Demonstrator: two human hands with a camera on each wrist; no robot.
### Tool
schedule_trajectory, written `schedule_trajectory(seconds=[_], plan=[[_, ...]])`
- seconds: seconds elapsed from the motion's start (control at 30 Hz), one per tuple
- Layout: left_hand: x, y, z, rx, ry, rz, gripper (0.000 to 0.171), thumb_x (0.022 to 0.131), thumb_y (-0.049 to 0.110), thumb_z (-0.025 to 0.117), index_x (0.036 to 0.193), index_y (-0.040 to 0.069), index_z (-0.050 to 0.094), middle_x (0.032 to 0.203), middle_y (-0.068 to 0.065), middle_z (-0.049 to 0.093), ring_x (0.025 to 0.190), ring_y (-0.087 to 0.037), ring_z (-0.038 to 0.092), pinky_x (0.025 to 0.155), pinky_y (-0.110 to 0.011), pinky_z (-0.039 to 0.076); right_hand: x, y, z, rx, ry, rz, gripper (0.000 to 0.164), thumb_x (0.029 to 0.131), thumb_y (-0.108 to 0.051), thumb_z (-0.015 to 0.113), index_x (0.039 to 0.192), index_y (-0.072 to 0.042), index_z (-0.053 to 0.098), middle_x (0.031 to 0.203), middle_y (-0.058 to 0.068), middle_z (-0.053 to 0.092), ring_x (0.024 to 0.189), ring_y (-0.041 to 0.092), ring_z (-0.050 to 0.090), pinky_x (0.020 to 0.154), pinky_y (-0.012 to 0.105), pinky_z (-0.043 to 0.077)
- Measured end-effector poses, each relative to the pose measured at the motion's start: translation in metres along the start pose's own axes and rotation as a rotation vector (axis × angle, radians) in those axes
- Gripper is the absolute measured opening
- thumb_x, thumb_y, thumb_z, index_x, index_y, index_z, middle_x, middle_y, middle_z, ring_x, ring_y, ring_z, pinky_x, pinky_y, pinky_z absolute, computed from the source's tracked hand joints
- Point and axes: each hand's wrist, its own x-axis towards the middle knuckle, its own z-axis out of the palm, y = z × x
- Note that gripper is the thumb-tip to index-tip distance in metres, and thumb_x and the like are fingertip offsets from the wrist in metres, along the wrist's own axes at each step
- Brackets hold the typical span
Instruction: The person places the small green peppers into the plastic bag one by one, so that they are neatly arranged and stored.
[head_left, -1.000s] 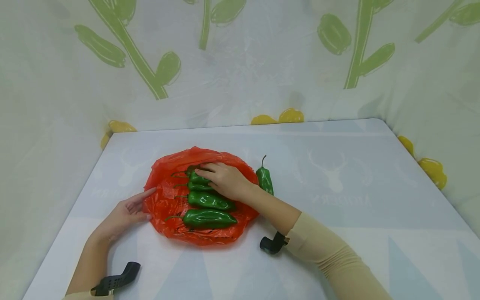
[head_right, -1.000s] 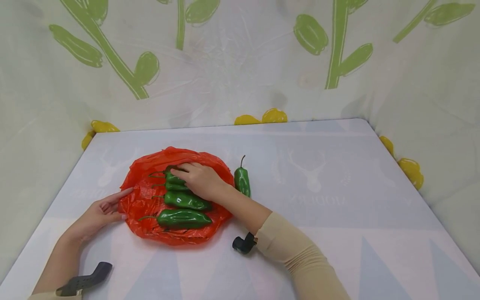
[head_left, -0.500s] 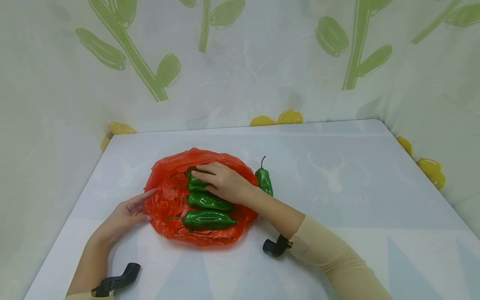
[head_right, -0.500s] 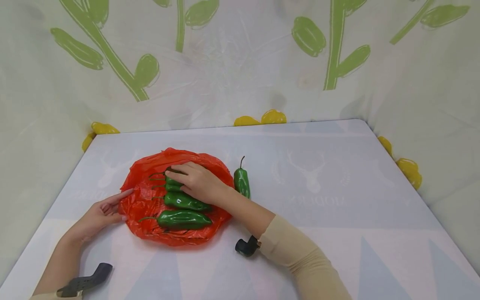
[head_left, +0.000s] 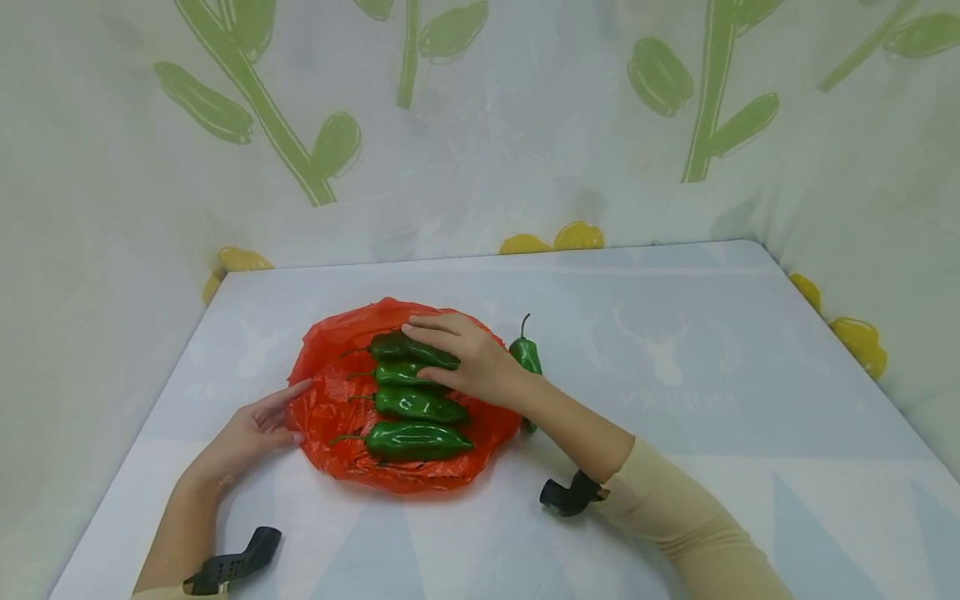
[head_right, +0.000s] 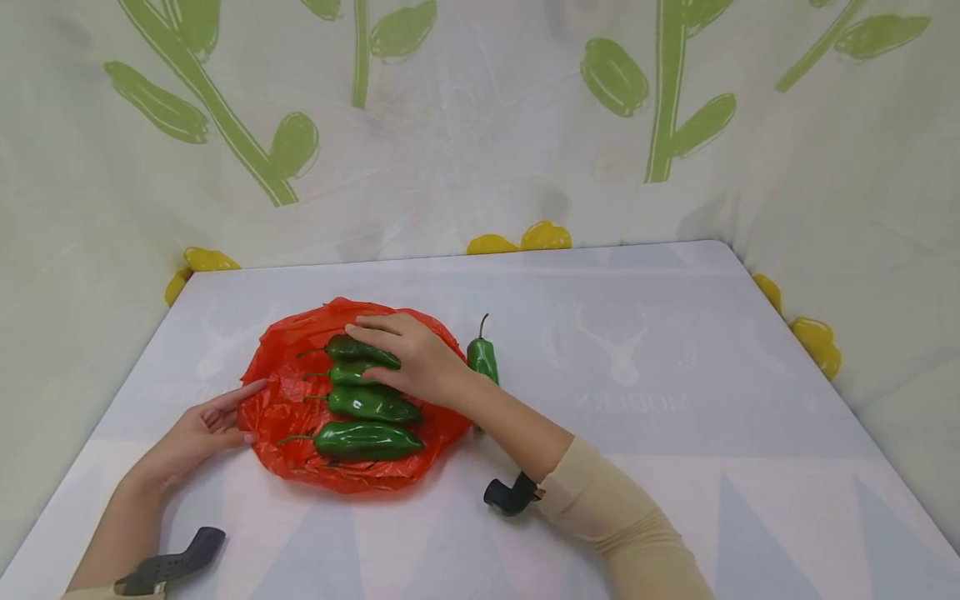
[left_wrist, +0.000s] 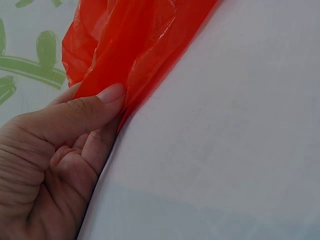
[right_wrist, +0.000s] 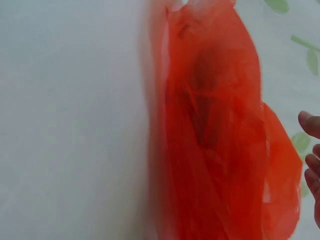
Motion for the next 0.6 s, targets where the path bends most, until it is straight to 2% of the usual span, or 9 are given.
schedule_trajectory(seconds=[0.1,0.17,0.37,0.6], plan=[[0.0,0.001,0.001,0.019,0.003,-0.012,0.069,0.086,0.014,0.068,0.146,0.012,0.035,0.15,-0.005,0.034,0.114,0.024,0.036,0.089,-0.012,0.044,-0.003,0.002,-0.006,0.05,0.038,0.028,0.058,0.074,-0.011,0.081,0.125,0.003,0.057,0.126,0.016,0.058,0.118,0.025,0.053,0.099,0.025,0.044],[0.0,0.001,0.0,0.028,0.006,-0.016,0.07,0.085,0.015,0.068,0.146,0.012,0.035,0.151,-0.012,0.031,0.113,0.024,0.036,0.089,-0.012,0.044,-0.004,0.003,-0.01,0.089,0.059,0.056,0.06,0.073,-0.01,0.08,0.126,0.004,0.056,0.127,0.017,0.058,0.119,0.026,0.052,0.099,0.027,0.044],[0.0,0.001,0.0,0.048,0.004,-0.015,0.07,0.086,0.016,0.068,0.147,0.013,0.035,0.152,-0.015,0.029,0.115,0.023,0.035,0.089,-0.012,0.043,-0.011,0.007,-0.025,0.17,0.122,0.193,0.063,0.071,-0.007,0.081,0.128,0.003,0.055,0.127,0.016,0.059,0.122,0.026,0.051,0.1,0.032,0.044],[0.001,0.001,0.0,0.05,0.007,-0.013,0.07,0.086,0.016,0.068,0.147,0.014,0.035,0.152,-0.02,0.026,0.117,0.021,0.035,0.089,-0.013,0.044,-0.024,0.013,-0.042,0.154,0.19,0.31,0.061,0.072,-0.005,0.081,0.128,0.003,0.056,0.128,0.016,0.059,0.122,0.027,0.052,0.099,0.037,0.045]])
